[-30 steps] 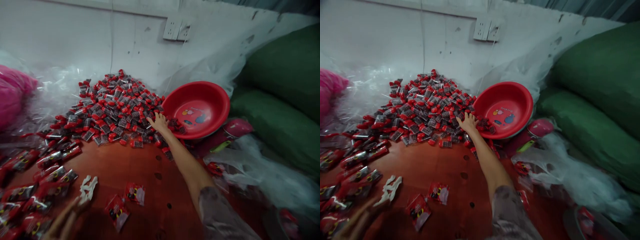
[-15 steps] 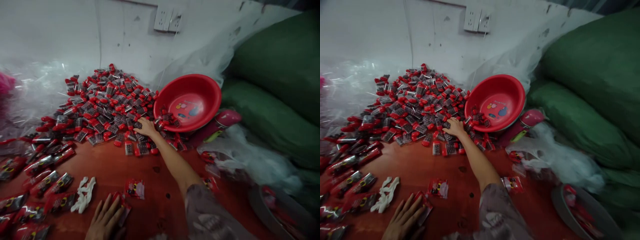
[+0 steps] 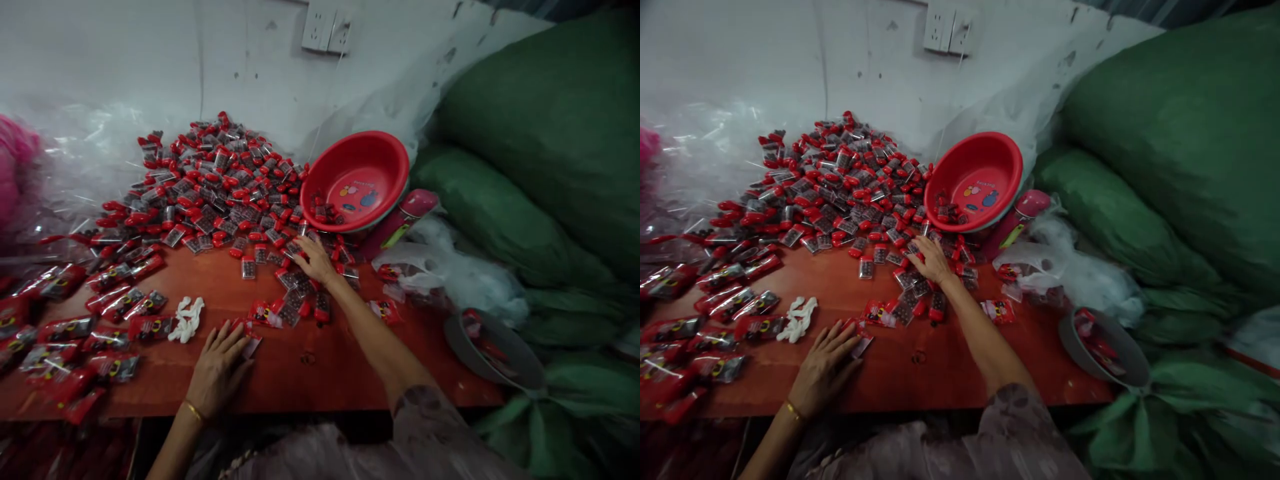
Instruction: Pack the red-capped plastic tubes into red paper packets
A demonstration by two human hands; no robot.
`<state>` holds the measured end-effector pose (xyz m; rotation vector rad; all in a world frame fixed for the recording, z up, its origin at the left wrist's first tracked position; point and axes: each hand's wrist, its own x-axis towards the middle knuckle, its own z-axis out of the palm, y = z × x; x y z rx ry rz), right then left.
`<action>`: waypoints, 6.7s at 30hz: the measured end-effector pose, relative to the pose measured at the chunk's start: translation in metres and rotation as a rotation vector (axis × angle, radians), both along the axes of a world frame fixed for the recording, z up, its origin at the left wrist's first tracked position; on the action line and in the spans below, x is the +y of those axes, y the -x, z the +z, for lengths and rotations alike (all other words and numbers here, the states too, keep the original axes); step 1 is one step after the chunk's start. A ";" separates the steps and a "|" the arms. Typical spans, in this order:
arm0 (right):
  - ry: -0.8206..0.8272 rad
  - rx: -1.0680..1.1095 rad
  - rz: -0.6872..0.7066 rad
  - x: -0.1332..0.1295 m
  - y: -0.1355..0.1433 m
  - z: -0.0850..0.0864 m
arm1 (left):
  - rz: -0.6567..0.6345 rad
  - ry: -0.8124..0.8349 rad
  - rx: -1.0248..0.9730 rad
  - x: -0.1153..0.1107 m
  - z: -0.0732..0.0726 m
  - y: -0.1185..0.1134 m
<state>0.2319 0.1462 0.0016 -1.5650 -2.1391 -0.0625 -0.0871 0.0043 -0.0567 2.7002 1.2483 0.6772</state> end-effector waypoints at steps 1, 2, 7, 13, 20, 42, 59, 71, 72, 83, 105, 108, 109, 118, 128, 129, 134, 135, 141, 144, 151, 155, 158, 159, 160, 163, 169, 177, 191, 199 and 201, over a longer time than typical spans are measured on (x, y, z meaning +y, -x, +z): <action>-0.015 0.033 -0.047 -0.012 -0.003 0.002 | 0.000 0.008 -0.017 0.000 0.000 0.000; -0.020 0.043 -0.074 -0.026 -0.005 0.003 | 0.001 0.015 -0.031 0.000 -0.001 0.000; 0.126 -0.156 0.194 -0.092 0.013 -0.008 | 0.013 0.037 -0.038 -0.002 0.001 -0.001; 0.182 -0.132 0.139 -0.104 0.009 -0.022 | 0.032 0.061 -0.009 -0.002 0.009 -0.002; 0.052 -0.107 -0.081 -0.100 0.002 -0.021 | 0.042 0.102 0.012 -0.003 0.012 -0.003; 0.125 -0.137 -0.575 -0.043 0.017 -0.006 | 0.041 0.080 0.006 -0.005 0.013 -0.003; 0.276 -0.047 -0.609 -0.030 0.029 -0.007 | 0.080 0.052 -0.026 -0.006 0.013 -0.003; 0.346 0.004 -0.721 0.008 0.021 0.005 | 0.050 -0.052 -0.052 -0.001 0.007 0.000; 0.345 0.004 -0.719 0.008 0.019 0.007 | 0.055 -0.050 -0.062 -0.001 0.008 0.000; 0.007 0.020 -0.492 -0.024 0.006 0.007 | 0.164 -0.115 -0.229 0.002 0.028 -0.024; 0.263 -0.549 0.146 -0.014 -0.013 0.050 | 0.105 -0.116 -0.273 0.018 0.056 -0.072; 0.190 -0.651 0.278 -0.029 0.005 0.084 | 0.132 -0.060 -0.308 0.038 0.073 -0.097; 0.171 -0.665 0.342 -0.034 0.013 0.096 | 0.143 -0.032 -0.322 0.046 0.078 -0.107; -0.053 -0.178 0.351 -0.031 -0.005 0.120 | 0.131 0.555 -0.834 0.084 0.077 -0.128; 0.419 -0.587 -0.126 -0.025 -0.027 0.030 | 0.233 0.736 -1.169 0.054 0.068 -0.112; 0.424 -0.591 -0.123 -0.025 -0.027 0.028 | 0.238 0.744 -1.169 0.052 0.067 -0.112; 0.424 -0.581 -0.078 -0.021 -0.033 0.023 | 0.234 0.811 -1.133 0.044 0.065 -0.112; 0.421 -0.574 -0.067 -0.021 -0.035 0.022 | 0.228 0.824 -1.124 0.043 0.066 -0.112; 0.380 -0.494 -0.039 -0.017 -0.039 0.016 | 0.222 0.783 -1.067 0.035 0.064 -0.112; 0.338 -0.391 -0.038 -0.024 -0.030 0.018 | 0.225 0.736 -1.007 0.034 0.061 -0.111; 0.139 0.583 0.249 -0.096 0.035 0.047 | 0.272 0.660 -0.795 0.029 0.062 -0.116; 0.159 0.707 0.277 -0.121 0.049 0.053 | 0.292 0.614 -0.652 0.024 0.070 -0.117; 0.171 0.748 0.261 -0.127 0.047 0.050 | 0.270 0.587 -0.556 0.020 0.074 -0.117; 0.165 0.754 0.255 -0.128 0.047 0.049 | 0.265 0.581 -0.532 0.019 0.075 -0.117; 0.157 0.759 0.250 -0.130 0.047 0.048 | 0.259 0.578 -0.516 0.018 0.076 -0.117; 0.118 0.783 0.216 -0.136 0.047 0.045 | 0.222 0.576 -0.521 0.014 0.076 -0.118; 0.079 0.758 0.184 -0.152 0.045 0.037 | 0.154 0.620 -0.591 0.009 0.070 -0.123; 0.241 0.889 0.302 -0.154 0.038 0.039 | -0.056 0.803 -0.620 0.004 0.073 -0.125; 0.032 0.475 0.171 -0.175 0.044 0.038 | 0.018 0.961 -0.889 -0.006 0.065 -0.135; -0.039 0.367 0.054 -0.195 0.048 0.021 | 0.132 0.760 -0.730 -0.024 0.062 -0.140; -0.071 0.370 -0.010 -0.202 0.055 0.019 | 0.139 0.739 -0.702 -0.028 0.063 -0.142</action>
